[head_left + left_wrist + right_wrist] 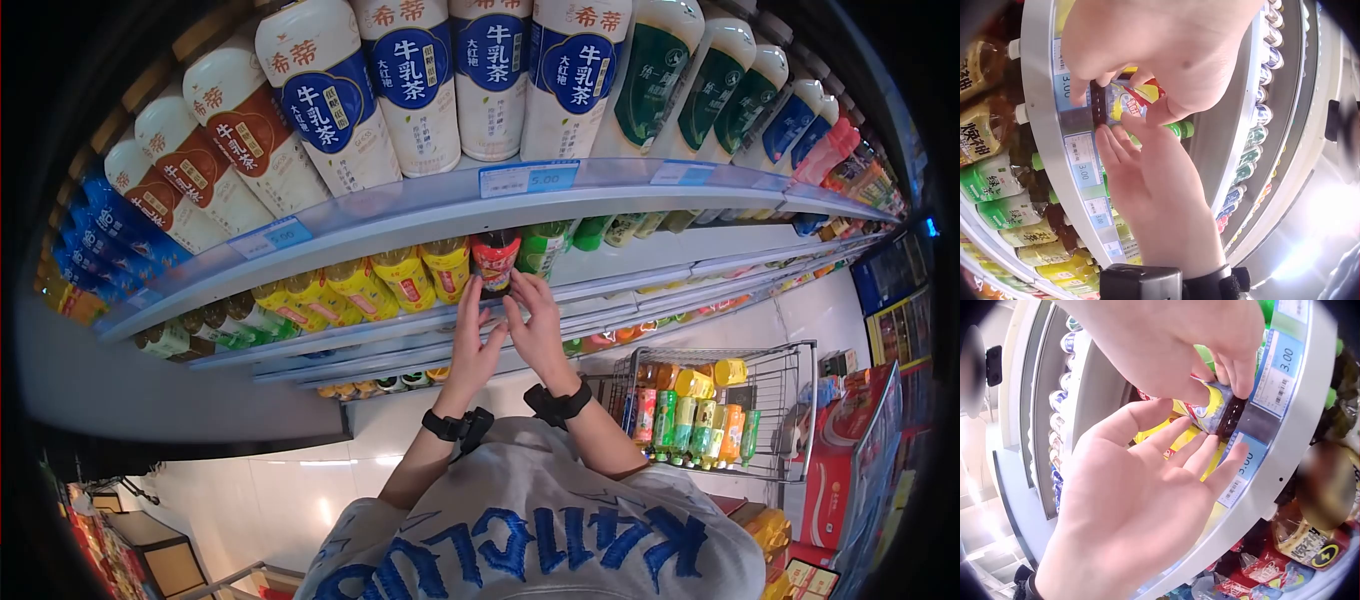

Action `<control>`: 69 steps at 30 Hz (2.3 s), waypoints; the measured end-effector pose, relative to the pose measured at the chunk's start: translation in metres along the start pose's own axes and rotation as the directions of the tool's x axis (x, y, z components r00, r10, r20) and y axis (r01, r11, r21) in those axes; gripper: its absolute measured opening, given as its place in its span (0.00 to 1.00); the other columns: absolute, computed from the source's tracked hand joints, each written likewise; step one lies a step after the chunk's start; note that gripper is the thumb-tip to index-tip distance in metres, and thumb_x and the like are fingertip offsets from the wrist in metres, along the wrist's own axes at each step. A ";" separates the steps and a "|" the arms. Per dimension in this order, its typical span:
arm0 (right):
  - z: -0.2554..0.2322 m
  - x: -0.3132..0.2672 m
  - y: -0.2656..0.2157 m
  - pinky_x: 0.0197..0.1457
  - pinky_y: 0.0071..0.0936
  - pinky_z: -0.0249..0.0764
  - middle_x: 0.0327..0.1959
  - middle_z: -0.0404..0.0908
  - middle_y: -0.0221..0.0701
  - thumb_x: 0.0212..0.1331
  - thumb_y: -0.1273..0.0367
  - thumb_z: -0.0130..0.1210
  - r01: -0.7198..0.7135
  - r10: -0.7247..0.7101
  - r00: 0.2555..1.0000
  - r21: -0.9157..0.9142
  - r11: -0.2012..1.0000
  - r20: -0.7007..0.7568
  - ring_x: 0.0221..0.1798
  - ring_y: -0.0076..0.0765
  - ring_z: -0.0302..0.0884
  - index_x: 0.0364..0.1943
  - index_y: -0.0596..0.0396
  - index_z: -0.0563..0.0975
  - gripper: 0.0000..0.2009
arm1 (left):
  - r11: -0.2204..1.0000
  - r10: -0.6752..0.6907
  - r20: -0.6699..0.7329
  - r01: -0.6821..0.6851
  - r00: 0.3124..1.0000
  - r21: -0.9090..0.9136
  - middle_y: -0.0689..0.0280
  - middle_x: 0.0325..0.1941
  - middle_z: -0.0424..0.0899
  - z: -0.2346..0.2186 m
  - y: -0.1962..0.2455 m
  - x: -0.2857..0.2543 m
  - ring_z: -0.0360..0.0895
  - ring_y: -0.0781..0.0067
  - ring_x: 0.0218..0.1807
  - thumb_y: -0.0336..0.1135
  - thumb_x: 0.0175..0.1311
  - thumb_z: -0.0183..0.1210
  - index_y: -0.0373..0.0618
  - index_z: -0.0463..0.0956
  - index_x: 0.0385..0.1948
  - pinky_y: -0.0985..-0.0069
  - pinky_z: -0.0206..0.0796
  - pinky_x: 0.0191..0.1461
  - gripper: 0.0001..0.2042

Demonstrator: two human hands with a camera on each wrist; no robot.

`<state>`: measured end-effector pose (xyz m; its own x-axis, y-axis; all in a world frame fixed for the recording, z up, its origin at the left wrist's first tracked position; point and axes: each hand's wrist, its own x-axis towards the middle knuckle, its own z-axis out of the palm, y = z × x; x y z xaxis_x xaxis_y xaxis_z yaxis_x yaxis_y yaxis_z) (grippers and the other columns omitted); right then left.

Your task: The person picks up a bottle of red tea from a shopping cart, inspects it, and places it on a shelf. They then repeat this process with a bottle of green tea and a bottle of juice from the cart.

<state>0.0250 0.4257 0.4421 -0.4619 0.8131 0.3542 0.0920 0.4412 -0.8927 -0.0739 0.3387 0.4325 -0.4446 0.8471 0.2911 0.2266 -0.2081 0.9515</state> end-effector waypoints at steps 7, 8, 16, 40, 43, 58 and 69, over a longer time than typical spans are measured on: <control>-0.004 -0.001 -0.007 0.60 0.32 0.74 0.56 0.74 0.46 0.60 0.78 0.55 0.044 -0.044 0.999 -0.094 0.995 0.001 0.59 0.47 0.76 0.60 0.64 0.71 0.22 | 0.999 0.004 0.061 -0.007 0.998 0.042 0.53 0.77 0.50 -0.009 0.000 0.002 0.55 0.56 0.75 0.26 0.62 0.55 0.42 0.51 0.72 0.60 0.59 0.70 0.35; -0.005 -0.001 -0.007 0.59 0.33 0.74 0.58 0.74 0.47 0.60 0.77 0.55 0.041 -0.039 0.999 -0.116 0.992 0.021 0.60 0.49 0.76 0.60 0.63 0.71 0.22 | 0.998 0.011 0.051 -0.014 0.999 0.058 0.52 0.76 0.51 -0.009 0.000 0.001 0.56 0.56 0.74 0.26 0.61 0.55 0.42 0.51 0.72 0.60 0.60 0.69 0.35; -0.011 -0.041 -0.015 0.70 0.36 0.62 0.66 0.69 0.48 0.62 0.73 0.55 -0.046 0.046 0.999 -0.130 0.990 -0.008 0.69 0.52 0.66 0.62 0.59 0.71 0.22 | 0.998 0.069 0.006 -0.069 0.998 -0.008 0.55 0.69 0.61 0.001 0.012 -0.017 0.68 0.60 0.64 0.17 0.53 0.49 0.41 0.66 0.60 0.68 0.70 0.60 0.27; -0.183 -0.274 0.032 0.58 0.36 0.75 0.57 0.77 0.47 0.62 0.69 0.54 -0.507 0.502 0.843 0.025 0.861 -0.192 0.53 0.47 0.80 0.58 0.62 0.73 0.20 | 0.930 -0.270 0.725 0.366 0.634 0.026 0.62 0.56 0.77 0.166 0.001 -0.104 0.76 0.71 0.55 0.18 0.60 0.47 0.37 0.71 0.54 0.80 0.68 0.49 0.18; -0.217 -0.315 0.046 0.55 0.36 0.76 0.53 0.79 0.46 0.61 0.68 0.56 -0.502 0.510 0.835 0.095 0.860 -0.208 0.50 0.46 0.82 0.57 0.62 0.73 0.21 | 0.926 -0.288 0.779 0.369 0.557 0.079 0.61 0.57 0.76 0.211 0.005 -0.131 0.76 0.70 0.55 0.20 0.62 0.47 0.37 0.71 0.55 0.75 0.69 0.55 0.18; -0.312 -0.382 0.099 0.44 0.19 0.71 0.42 0.78 0.27 0.49 0.79 0.57 -0.611 0.709 0.640 0.363 0.703 -0.297 0.38 0.20 0.72 0.53 0.57 0.77 0.22 | 0.934 -0.291 0.897 0.304 0.334 0.190 0.61 0.58 0.75 0.350 0.016 -0.144 0.75 0.77 0.53 0.26 0.66 0.54 0.40 0.69 0.59 0.78 0.68 0.53 0.19; -0.314 -0.354 0.134 0.51 0.29 0.75 0.44 0.81 0.38 0.52 0.75 0.60 -0.803 0.754 0.530 0.055 0.593 -0.387 0.47 0.34 0.79 0.52 0.58 0.77 0.20 | 0.864 -0.289 0.949 0.461 0.126 0.202 0.58 0.56 0.76 0.416 -0.021 -0.084 0.75 0.73 0.55 0.27 0.66 0.58 0.36 0.70 0.56 0.77 0.66 0.59 0.18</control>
<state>0.4780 0.3165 0.2851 0.1661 0.9110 -0.3774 0.3769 -0.4124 -0.8294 0.3189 0.4753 0.3469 0.7007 0.6311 -0.3327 0.1657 0.3096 0.9363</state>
